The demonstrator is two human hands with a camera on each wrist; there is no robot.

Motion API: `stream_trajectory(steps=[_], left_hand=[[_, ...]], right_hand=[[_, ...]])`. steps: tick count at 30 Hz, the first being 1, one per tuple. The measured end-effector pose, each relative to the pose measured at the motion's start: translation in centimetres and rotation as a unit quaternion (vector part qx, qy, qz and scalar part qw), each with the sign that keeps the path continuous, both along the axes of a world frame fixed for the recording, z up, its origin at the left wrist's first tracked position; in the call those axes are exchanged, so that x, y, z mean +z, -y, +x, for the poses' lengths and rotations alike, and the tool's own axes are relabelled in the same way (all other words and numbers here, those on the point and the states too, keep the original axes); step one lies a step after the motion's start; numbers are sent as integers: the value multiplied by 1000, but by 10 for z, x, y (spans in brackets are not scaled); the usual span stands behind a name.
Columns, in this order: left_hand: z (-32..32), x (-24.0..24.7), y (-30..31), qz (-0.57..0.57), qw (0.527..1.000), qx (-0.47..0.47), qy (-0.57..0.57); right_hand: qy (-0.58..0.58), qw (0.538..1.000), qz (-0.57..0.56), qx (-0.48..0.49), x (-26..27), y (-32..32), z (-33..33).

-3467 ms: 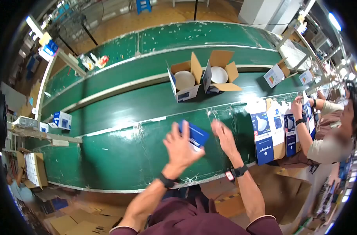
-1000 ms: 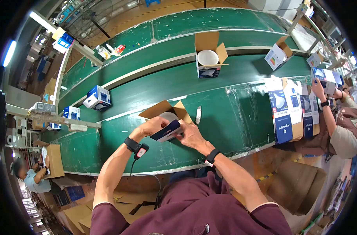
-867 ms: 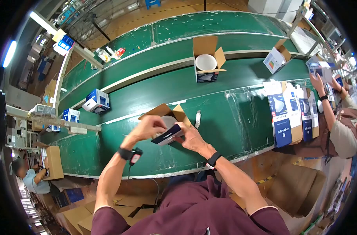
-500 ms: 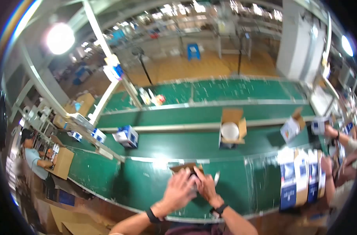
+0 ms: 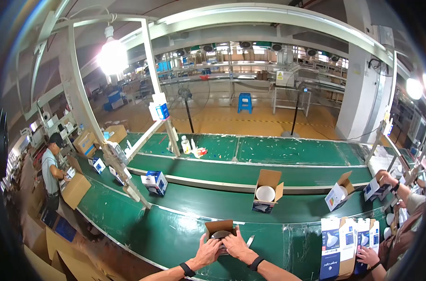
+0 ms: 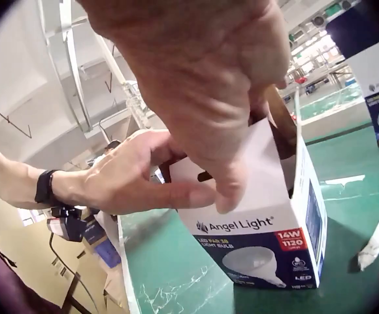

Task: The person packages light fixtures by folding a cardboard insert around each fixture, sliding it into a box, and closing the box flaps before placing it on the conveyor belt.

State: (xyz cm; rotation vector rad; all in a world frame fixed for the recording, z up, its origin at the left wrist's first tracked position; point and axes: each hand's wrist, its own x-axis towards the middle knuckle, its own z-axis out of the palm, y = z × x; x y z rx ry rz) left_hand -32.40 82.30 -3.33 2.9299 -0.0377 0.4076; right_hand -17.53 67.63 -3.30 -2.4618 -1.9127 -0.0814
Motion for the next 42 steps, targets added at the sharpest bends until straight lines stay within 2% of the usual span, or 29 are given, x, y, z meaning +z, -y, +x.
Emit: stream_trajectory(steps=[2,3,4,5,6,8,11,15,17,18,19,20,21,22,23,24,27,28,29,31,34,35,36,37,38,39,40,41,42], left_hand=[[-1,-3,4,20,999,29,-9],[-4,-6,10,26,998,47,-16],[-4,2,15,-25,997,77,-10],[-5,2,12,-9,998,64,-14],[-5,-5,8,3,999,44,-24],[-8,-5,12,9,999,5,-34],[-15,-10,10,-28,997,-24,-72],[-13,14,19,-34,999,7,12],[-18,17,14,-41,998,6,47],[-20,17,13,-55,997,4,52],[-24,16,11,-70,996,10,58],[-26,16,11,-112,992,6,58],[-28,18,9,-142,989,-4,46],[-29,12,5,-166,985,-19,52],[-31,4,2,-191,979,-39,55],[-29,-2,-1,-209,974,-69,59],[-13,-4,-5,-288,948,-134,10],[-5,5,-11,-263,952,-160,4],[0,-1,-19,-291,943,-154,-43],[12,-2,-38,-222,954,-179,-94],[23,-7,-55,-217,937,-249,-116],[28,-3,-58,-224,933,-252,-128],[29,0,-60,-231,929,-253,-143],[28,2,-62,-237,925,-249,-160],[30,-3,-63,-285,920,-236,-132],[37,-7,-69,-284,909,-283,-115],[37,0,-71,-250,915,-309,-75],[36,-11,-71,-315,885,-338,-59],[28,-16,-75,-272,901,-338,-13]], right_hand=[[-45,996,44,65,-10,7,9],[-69,994,52,73,-10,10,11],[-96,991,58,78,-14,13,11],[-129,987,62,76,-12,18,4],[-122,981,113,99,-13,23,5],[-53,984,123,119,-9,28,-3],[-21,990,120,71,-25,35,-18],[-126,990,56,32,-38,26,-16],[-181,981,50,41,-16,29,-17],[-205,963,156,77,-15,37,-15],[-208,929,293,84,10,50,-12],[-251,881,391,92,-1,66,0],[-310,881,344,-96,31,86,-1],[-422,773,411,-236,15,91,2],[-613,642,384,-255,0,94,22],[-693,576,363,-237,-27,88,32],[-726,598,273,-204,-65,44,11],[-699,637,254,-203,-77,31,6],[-747,572,257,-220,-70,26,1],[-724,582,295,-224,-72,23,-3],[-625,700,264,-222,-71,31,11],[-630,685,312,-192,-63,32,22],[-658,676,292,-158,-54,40,37],[-688,663,270,-120,-13,41,46],[-687,688,197,-125,15,37,45],[-683,710,129,-112,37,24,45],[-584,807,75,-53,46,14,42],[-482,875,40,-1,43,9,41],[-454,890,24,14,35,9,40]])
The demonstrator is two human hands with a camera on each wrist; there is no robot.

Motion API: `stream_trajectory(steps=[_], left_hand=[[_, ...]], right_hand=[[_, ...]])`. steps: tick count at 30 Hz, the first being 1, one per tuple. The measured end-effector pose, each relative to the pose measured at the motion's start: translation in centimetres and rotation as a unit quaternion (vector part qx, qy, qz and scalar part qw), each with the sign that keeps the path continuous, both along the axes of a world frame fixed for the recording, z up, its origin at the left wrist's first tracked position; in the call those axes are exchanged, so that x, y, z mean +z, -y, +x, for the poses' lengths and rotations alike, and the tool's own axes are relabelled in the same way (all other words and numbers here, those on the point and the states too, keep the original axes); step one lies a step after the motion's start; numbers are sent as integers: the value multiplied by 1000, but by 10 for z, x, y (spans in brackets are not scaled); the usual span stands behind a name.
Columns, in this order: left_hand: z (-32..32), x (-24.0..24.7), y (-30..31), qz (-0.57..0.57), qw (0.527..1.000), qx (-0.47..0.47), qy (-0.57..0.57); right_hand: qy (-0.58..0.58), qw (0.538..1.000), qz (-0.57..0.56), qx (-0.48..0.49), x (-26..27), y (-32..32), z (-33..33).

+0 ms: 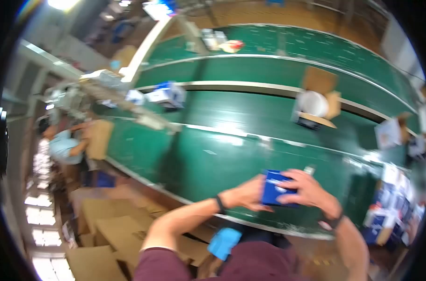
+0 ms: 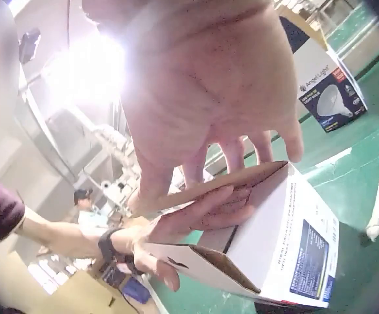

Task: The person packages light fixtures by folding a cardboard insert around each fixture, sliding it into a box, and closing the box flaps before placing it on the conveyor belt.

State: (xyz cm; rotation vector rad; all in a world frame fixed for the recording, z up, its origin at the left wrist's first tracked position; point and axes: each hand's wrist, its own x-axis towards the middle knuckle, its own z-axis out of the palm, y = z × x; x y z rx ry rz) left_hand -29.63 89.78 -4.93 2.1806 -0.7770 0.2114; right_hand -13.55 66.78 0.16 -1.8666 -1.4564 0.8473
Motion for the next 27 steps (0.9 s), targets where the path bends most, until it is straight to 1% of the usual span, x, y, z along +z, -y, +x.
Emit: stream_trajectory(steps=[1,2,3,4,8,10,11,12,13,15,16,17,18,19,20,21,22,23,24,25,26,27], left_hand=[[-6,-4,0,26,999,-5,-44],[-10,-7,2,30,999,14,-30],[-13,-4,4,14,999,18,-46],[-15,-2,5,20,998,22,-54],[-23,-14,15,58,993,43,-95],[-39,-17,30,2,992,107,-73],[-47,-18,35,-23,988,138,-62],[-53,-20,38,-19,986,152,-61],[-59,-24,41,-15,984,164,-63],[-73,-36,51,-16,981,178,-73],[-72,-41,51,-15,984,174,-39],[-71,-22,45,-47,984,172,-6],[-76,-22,46,-15,966,233,-108],[-71,-25,45,0,983,170,-62],[-46,-38,82,-25,984,166,-62],[-68,-9,47,-30,984,177,0],[-72,0,52,-127,968,203,-79],[-84,-4,60,-79,957,277,-44],[-95,-6,69,-32,936,350,-18],[-102,-16,86,-135,884,439,-83],[-107,-21,103,-229,843,473,-115],[-112,-23,111,-315,790,505,-144]], right_hand=[[4,1000,-10,11,6,-1,-4],[26,1000,-8,7,15,0,-12],[94,995,-23,39,32,-2,-20],[94,995,-9,23,32,-1,-25],[71,997,17,-37,-7,10,-23],[27,998,54,-13,-27,15,-13],[3,997,74,0,-29,13,-12],[-42,996,77,18,-30,13,-16],[-48,997,53,35,-6,8,-32],[22,997,48,55,5,12,-52],[24,996,59,61,-7,13,-50],[31,996,62,63,-20,16,-40],[71,994,50,72,-4,7,-42],[113,988,62,89,0,8,-42],[129,987,61,75,-7,49,-22],[118,985,77,101,-15,12,-35],[127,985,69,94,-26,14,-32],[91,989,88,75,-18,15,-36],[68,992,92,62,-35,17,-35],[43,992,104,56,-47,17,-36],[37,991,117,48,-51,21,-40],[30,990,135,43,-53,19,-46]])
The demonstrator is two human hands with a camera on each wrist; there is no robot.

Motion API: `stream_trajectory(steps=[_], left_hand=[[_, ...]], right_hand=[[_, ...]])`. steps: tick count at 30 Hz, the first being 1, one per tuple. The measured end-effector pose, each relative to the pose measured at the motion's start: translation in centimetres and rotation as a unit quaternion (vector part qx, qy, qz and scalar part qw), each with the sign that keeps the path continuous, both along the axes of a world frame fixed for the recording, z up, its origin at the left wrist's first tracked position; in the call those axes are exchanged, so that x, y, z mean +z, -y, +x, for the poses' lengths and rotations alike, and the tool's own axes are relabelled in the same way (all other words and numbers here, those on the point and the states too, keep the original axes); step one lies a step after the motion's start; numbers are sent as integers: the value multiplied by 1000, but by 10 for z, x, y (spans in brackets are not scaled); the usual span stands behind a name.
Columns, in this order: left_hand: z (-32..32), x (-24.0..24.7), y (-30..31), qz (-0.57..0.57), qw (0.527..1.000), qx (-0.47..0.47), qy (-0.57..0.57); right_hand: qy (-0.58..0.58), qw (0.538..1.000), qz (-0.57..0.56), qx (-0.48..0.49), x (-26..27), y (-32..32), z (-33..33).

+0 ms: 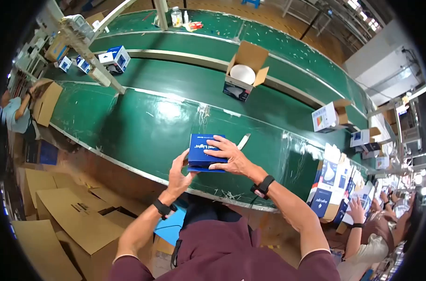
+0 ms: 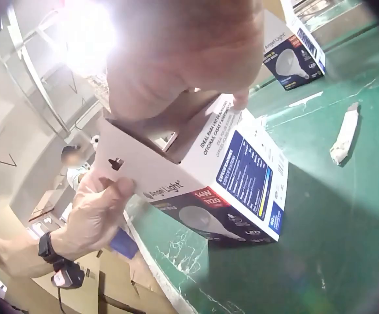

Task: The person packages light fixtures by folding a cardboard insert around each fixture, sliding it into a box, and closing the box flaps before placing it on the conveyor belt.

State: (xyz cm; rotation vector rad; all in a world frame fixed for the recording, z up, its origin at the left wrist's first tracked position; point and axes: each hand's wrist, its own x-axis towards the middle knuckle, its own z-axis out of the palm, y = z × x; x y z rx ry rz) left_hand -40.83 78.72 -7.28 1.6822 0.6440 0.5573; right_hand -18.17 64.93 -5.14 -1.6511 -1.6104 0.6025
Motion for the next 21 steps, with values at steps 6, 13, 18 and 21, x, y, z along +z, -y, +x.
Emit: stream_trajectory(steps=[6,13,18,21], left_hand=[[-6,-12,-17,352,932,-88,-11],[-6,-9,-30,295,942,-158,-38],[9,-6,-20,21,994,-104,-30],[10,-15,-25,-77,991,-103,-38]], right_hand=[[182,982,-30,48,9,7,0],[98,990,-57,82,5,50,0],[150,988,26,-18,-32,28,-45],[-20,986,60,-156,-38,23,-60]])
